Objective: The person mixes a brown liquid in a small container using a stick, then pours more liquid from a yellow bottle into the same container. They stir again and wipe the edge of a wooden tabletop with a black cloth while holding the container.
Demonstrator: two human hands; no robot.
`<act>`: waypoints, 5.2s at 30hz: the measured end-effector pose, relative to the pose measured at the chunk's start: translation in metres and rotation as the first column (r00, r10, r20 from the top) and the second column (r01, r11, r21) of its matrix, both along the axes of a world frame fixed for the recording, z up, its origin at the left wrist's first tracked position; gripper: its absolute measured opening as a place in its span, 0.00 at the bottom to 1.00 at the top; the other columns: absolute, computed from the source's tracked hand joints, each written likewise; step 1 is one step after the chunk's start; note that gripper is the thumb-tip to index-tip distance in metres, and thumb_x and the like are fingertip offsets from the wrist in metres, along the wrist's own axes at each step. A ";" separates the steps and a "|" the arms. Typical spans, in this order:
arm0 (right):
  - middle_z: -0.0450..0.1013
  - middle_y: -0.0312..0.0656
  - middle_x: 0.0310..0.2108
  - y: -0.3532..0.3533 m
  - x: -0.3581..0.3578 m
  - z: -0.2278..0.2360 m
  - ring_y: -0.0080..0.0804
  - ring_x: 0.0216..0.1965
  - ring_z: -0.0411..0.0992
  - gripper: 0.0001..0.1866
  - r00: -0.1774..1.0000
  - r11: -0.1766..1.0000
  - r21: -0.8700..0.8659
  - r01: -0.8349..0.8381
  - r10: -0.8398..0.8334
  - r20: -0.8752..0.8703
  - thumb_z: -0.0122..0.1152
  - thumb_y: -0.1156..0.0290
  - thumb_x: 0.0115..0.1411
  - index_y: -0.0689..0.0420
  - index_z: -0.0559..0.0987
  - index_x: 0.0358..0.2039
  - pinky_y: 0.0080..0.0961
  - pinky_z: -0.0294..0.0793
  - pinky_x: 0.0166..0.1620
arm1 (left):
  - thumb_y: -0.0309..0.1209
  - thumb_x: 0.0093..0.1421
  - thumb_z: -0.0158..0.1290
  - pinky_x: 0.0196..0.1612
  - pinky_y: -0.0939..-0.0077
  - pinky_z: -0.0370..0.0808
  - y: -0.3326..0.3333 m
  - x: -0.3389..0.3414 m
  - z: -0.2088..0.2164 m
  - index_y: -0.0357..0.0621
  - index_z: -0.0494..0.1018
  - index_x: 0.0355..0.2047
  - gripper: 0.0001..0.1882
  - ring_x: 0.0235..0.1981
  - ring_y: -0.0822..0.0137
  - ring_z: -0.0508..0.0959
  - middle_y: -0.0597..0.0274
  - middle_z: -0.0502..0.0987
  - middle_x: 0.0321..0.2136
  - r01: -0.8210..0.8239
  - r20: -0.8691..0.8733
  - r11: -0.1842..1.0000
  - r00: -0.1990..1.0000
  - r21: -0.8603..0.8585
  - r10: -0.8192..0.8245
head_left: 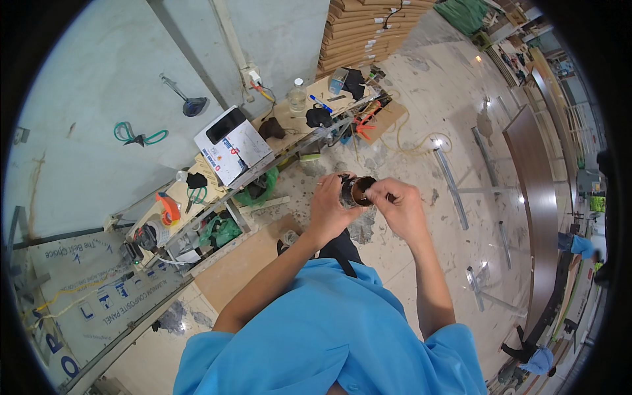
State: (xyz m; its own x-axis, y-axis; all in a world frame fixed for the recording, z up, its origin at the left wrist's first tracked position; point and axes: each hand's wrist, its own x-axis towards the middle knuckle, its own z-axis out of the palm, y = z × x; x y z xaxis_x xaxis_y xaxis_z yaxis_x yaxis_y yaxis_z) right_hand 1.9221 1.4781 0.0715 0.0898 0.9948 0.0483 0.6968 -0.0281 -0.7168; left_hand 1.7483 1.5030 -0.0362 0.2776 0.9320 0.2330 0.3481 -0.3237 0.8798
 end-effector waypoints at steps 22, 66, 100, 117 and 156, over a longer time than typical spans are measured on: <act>0.76 0.29 0.29 -0.013 0.015 -0.019 0.13 0.29 0.65 0.04 0.860 0.986 -0.067 0.155 -0.168 -0.482 0.71 0.75 0.69 0.62 0.84 0.41 0.17 0.65 0.33 | 0.30 0.43 0.80 0.60 0.56 0.74 0.012 -0.012 0.001 0.43 0.75 0.58 0.40 0.56 0.48 0.77 0.54 0.80 0.52 -0.072 0.112 0.996 0.992 0.061 0.065; 0.76 0.49 0.39 0.007 0.212 -0.002 0.55 0.43 0.78 0.12 0.939 0.936 -0.096 -0.339 0.343 0.032 0.66 0.77 0.60 0.59 0.82 0.45 0.48 0.80 0.46 | 0.30 0.44 0.78 0.59 0.58 0.73 0.036 0.158 0.006 0.43 0.76 0.55 0.36 0.54 0.49 0.78 0.54 0.80 0.49 0.042 -0.023 0.997 0.999 0.070 -0.041; 0.77 0.37 0.32 0.247 0.550 -0.068 0.22 0.27 0.73 0.09 0.613 0.931 -0.149 0.334 -0.335 -0.716 0.62 0.71 0.75 0.63 0.79 0.48 0.21 0.73 0.32 | 0.31 0.48 0.80 0.66 0.65 0.73 0.332 0.529 -0.025 0.45 0.72 0.61 0.40 0.60 0.60 0.77 0.57 0.76 0.57 0.241 0.304 0.943 0.938 -0.230 -0.165; 0.80 0.53 0.52 0.623 0.270 -0.478 0.57 0.57 0.75 0.11 0.798 0.948 0.260 -0.182 0.297 -0.525 0.59 0.67 0.75 0.59 0.79 0.52 0.45 0.72 0.62 | 0.24 0.43 0.82 0.63 0.62 0.76 0.296 0.410 -0.148 0.43 0.71 0.60 0.44 0.58 0.61 0.78 0.56 0.76 0.56 -0.699 -0.090 0.581 0.668 -0.417 0.739; 0.78 0.40 0.40 0.523 0.798 -0.132 0.32 0.44 0.80 0.06 0.432 0.903 0.023 0.428 -0.182 -0.883 0.61 0.68 0.74 0.57 0.80 0.43 0.26 0.79 0.51 | 0.20 0.51 0.74 0.65 0.63 0.75 0.486 0.815 0.038 0.44 0.71 0.60 0.37 0.59 0.63 0.77 0.61 0.76 0.57 0.430 0.460 0.866 0.842 -0.256 -0.282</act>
